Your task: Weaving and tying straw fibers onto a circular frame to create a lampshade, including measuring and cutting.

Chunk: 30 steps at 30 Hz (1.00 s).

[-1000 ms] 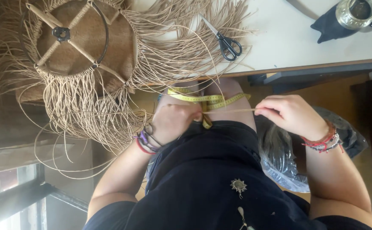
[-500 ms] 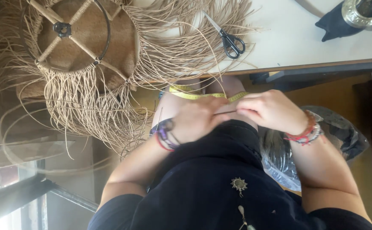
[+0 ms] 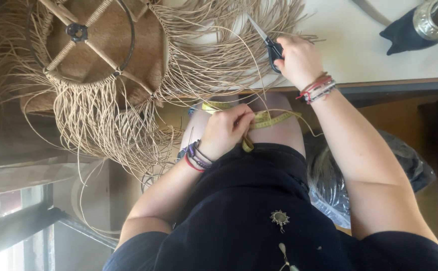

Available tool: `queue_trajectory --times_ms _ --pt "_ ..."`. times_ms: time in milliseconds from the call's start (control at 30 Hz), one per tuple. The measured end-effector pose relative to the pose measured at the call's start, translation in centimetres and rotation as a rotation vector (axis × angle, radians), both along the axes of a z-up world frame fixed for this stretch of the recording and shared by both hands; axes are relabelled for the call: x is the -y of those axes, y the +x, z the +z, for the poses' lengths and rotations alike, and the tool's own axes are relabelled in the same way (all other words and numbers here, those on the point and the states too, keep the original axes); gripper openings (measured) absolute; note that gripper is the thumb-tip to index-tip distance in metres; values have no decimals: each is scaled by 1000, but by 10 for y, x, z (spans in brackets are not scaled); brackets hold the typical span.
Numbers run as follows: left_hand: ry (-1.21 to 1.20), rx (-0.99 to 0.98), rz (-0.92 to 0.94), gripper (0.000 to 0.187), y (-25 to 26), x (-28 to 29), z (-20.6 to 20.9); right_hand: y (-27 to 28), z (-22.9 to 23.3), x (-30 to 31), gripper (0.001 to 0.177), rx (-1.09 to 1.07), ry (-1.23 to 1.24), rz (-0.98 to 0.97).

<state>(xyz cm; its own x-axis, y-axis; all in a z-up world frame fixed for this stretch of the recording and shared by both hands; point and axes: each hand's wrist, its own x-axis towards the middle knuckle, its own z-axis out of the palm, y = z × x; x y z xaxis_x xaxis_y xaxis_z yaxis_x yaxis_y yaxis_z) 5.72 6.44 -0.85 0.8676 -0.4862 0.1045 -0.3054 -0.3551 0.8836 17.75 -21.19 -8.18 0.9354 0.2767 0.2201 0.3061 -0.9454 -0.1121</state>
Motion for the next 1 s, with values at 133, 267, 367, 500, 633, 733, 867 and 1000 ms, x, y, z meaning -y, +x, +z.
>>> queue_trajectory --times_ms 133,267,367,500,633,733,867,1000 --pt "-30 -32 -4 19 0 -6 14 7 -15 -2 23 -30 -240 -94" --pt "-52 -69 -24 17 -1 -8 11 -6 5 -2 16 -108 -215 -119" --pt "-57 -93 -33 18 0 -9 10 -35 35 7 22 -113 -128 -93" --pt "-27 -77 78 12 -2 -5 -1 -118 121 -1 46 -379 773 -142" --pt "-52 -60 95 13 -1 -6 9 -183 123 17 38 -690 1180 44" --pt "-84 -16 101 12 -6 0 23 -214 105 18 49 -991 1334 148" --pt "-238 176 51 12 -14 7 39 -223 103 -2 52 -897 1368 147" --pt "-247 321 38 9 -27 13 48 -225 100 -16 54 -683 1296 152"
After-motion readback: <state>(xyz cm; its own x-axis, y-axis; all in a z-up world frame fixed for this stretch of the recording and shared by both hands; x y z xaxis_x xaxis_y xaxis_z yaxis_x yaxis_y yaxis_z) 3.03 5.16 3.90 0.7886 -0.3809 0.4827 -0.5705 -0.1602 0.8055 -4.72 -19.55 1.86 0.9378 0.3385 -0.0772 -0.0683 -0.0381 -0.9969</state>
